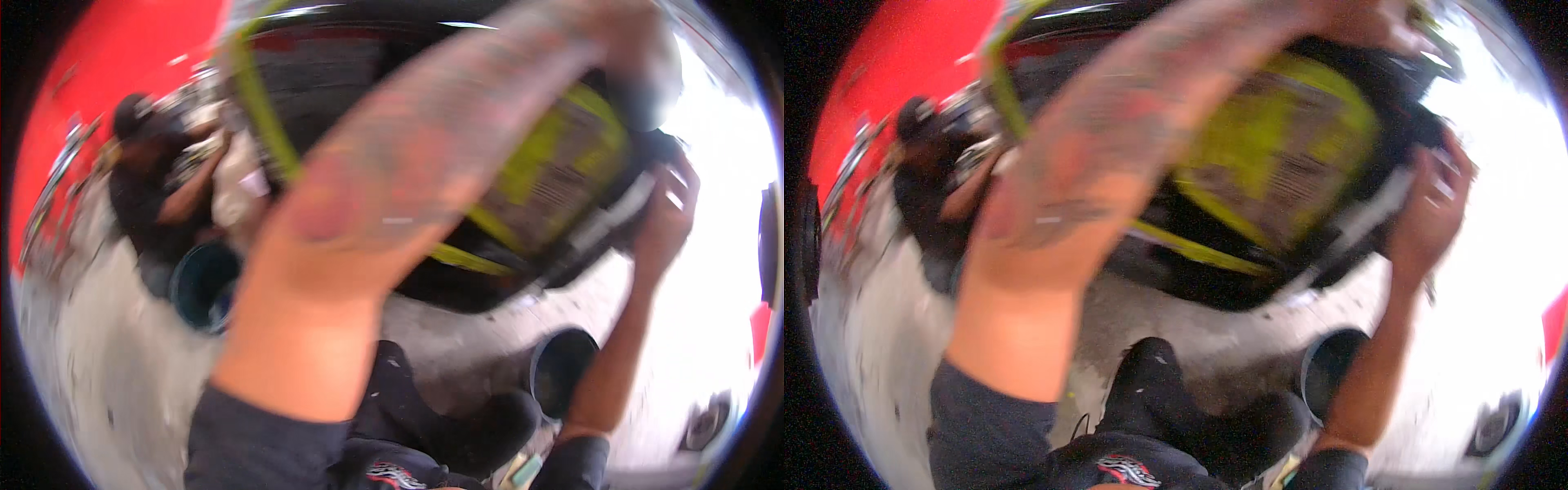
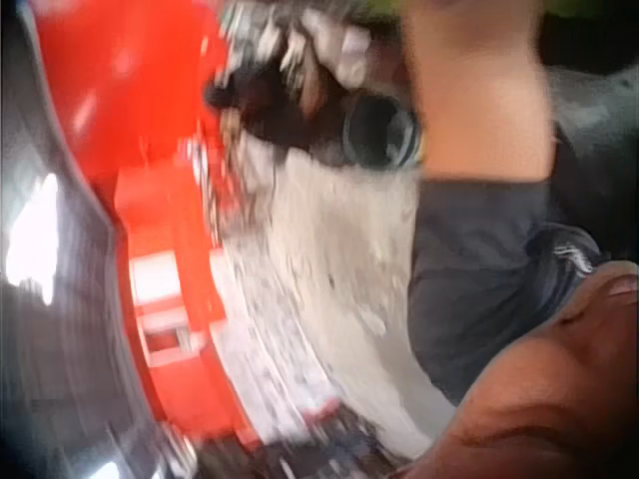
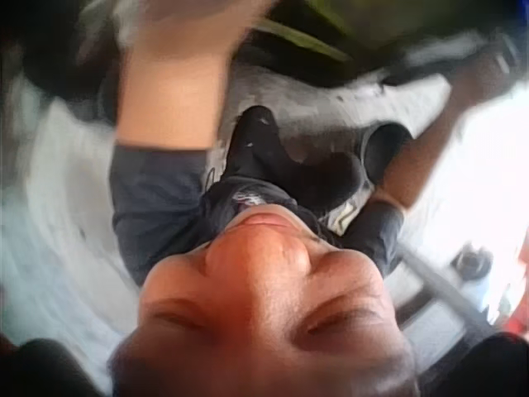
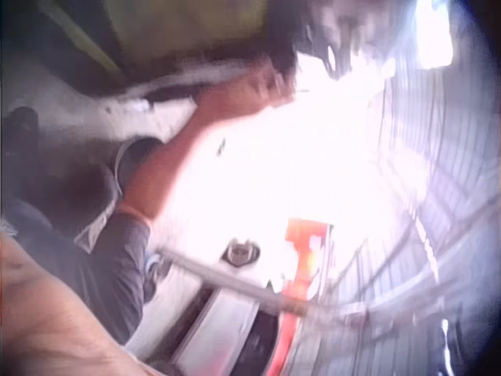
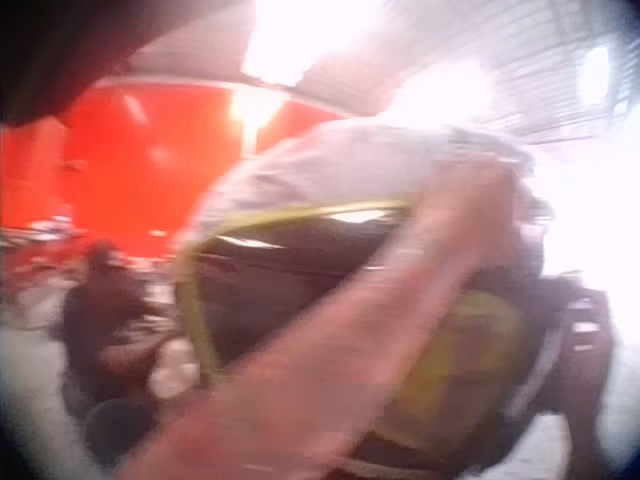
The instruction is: The person wet sands a car panel using a sanding block dipped into a bucket of water, wiping the surface with a cloth and feeling it by hand.
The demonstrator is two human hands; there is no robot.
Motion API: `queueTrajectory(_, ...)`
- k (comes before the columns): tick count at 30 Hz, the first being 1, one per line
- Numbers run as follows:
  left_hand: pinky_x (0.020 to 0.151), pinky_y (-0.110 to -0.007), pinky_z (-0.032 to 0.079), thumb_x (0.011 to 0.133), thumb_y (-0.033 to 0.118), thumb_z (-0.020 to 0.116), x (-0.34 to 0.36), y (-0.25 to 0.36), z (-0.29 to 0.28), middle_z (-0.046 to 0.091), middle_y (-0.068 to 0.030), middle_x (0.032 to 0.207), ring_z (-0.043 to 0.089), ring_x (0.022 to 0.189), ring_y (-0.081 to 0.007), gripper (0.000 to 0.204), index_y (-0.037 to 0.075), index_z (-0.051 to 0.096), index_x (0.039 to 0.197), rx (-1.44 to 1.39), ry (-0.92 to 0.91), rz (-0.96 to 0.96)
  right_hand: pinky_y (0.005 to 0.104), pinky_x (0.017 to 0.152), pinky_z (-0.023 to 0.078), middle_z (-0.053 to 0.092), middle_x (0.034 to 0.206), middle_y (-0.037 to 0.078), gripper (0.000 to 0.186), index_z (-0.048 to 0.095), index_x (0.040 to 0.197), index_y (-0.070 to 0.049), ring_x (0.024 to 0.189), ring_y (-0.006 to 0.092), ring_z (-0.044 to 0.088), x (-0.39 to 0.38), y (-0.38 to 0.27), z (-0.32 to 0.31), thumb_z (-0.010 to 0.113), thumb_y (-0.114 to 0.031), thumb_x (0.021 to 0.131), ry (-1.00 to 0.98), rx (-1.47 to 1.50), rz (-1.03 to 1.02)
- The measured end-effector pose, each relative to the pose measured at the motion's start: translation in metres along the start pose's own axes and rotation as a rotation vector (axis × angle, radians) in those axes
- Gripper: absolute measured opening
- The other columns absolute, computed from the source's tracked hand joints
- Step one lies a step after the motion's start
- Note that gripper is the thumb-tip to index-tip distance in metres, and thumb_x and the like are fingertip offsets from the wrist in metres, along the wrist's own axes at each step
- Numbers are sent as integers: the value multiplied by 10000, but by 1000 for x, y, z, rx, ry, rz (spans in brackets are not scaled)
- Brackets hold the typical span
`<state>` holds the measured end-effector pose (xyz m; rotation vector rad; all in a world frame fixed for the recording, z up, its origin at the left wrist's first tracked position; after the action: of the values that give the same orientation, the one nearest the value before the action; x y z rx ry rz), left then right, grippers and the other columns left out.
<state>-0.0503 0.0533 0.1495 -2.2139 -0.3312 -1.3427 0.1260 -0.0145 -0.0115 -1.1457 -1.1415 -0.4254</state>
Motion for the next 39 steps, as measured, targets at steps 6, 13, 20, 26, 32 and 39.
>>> queueTrajectory(6, 898, -444, 541, 857, 439, 756, -22, 18, -15, 766, -111, 1000, 720, 931, -293, 348, 108, 794, 955, 3, 64, 146, 376, 903, 523, 684, 1183, 165, 417, 626, 1300, -40, 1052, 248, 653, 17, 3, 5, 682, -299, 977, 49, -38, -34)
queueTrajectory(13, 905, -407, 543, 833, 375, 808, -7, 21, 0, 758, -103, 994, 714, 974, -281, 329, 87, 795, 992, -89, -17, -16, 359, 872, 528, 726, 1064, 145, 414, 637, 1306, -39, 961, 215, 672, -1, -6, -11, 694, -285, 978, 167, -170, -341)
queueTrajectory(20, 881, -382, 546, 828, 372, 808, -10, 16, -2, 751, -88, 998, 717, 962, -272, 330, 83, 791, 986, -129, -4, -22, 450, 1037, 445, 644, 1342, 216, 340, 644, 1258, -17, 1190, 385, 619, -58, 19, -3, 686, -180, 962, 131, -102, -404)
queueTrajectory(26, 872, -381, 550, 820, 361, 817, -8, 14, 4, 749, -95, 994, 719, 955, -265, 328, 80, 790, 987, -107, -14, -6, 442, 1018, 457, 638, 1369, 203, 347, 645, 1271, -17, 1169, 382, 624, -45, 5, -4, 691, -174, 965, 153, -112, -529)
queueTrajectory(32, 869, -385, 553, 828, 357, 814, -11, 15, -7, 747, -90, 987, 718, 949, -264, 325, 75, 789, 988, -93, 10, 9, 443, 1002, 477, 649, 1355, 193, 349, 655, 1262, -31, 1165, 372, 629, -58, 4, -1, 709, -191, 957, 133, -104, -520)
queueTrajectory(39, 858, -379, 549, 836, 332, 810, -12, 22, -7, 741, -99, 973, 714, 927, -264, 311, 58, 785, 982, -69, -6, 67, 434, 993, 474, 655, 1325, 185, 356, 659, 1250, -42, 1147, 376, 622, -26, -23, -1, 716, -178, 926, 178, -79, -577)
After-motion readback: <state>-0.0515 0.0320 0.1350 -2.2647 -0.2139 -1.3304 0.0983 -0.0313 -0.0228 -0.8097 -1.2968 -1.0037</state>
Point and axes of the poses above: each hand's wrist, its own x-axis towards the middle knuckle, its own z-axis out of the palm, y = z × x, the point moved 8 cm from there along x, towards the middle knuckle
